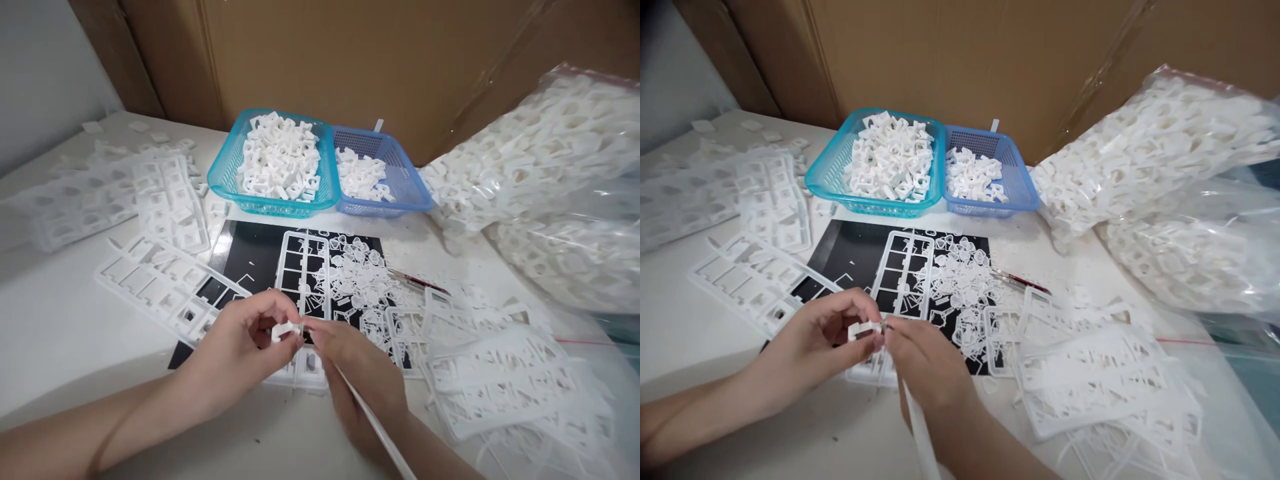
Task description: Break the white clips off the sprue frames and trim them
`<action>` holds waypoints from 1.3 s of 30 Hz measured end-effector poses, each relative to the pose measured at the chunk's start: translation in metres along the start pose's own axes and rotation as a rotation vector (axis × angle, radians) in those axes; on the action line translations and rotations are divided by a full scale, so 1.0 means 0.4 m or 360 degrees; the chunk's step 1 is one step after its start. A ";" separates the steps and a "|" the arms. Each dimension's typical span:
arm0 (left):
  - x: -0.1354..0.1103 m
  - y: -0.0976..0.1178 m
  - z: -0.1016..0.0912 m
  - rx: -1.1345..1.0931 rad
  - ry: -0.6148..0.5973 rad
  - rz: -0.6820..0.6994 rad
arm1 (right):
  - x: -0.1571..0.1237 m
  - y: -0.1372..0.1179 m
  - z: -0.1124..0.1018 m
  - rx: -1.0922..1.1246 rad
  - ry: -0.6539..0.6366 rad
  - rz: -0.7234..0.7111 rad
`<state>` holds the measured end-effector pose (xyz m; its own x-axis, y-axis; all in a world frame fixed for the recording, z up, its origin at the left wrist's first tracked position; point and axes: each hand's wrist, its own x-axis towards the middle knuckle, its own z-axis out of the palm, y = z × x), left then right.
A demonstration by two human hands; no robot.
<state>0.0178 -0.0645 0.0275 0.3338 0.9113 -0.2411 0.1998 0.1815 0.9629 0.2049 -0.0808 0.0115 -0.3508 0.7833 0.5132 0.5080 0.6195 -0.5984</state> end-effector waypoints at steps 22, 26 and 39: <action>0.008 0.017 -0.014 0.0175 0.0183 0.0118 | 0.035 0.001 -0.034 0.0131 0.0182 0.0287; 0.120 0.093 -0.100 0.0401 0.0460 0.0543 | 0.035 0.019 -0.038 0.0182 0.0209 0.0329; 0.163 0.083 -0.162 0.1694 0.0180 0.1160 | 0.029 0.033 -0.068 0.0352 0.0018 0.0716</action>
<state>-0.0133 0.0247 0.0514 0.6066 0.7105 0.3568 0.6537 -0.7011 0.2849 0.2290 -0.0650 0.0262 -0.1258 0.9756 0.1801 0.4274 0.2171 -0.8776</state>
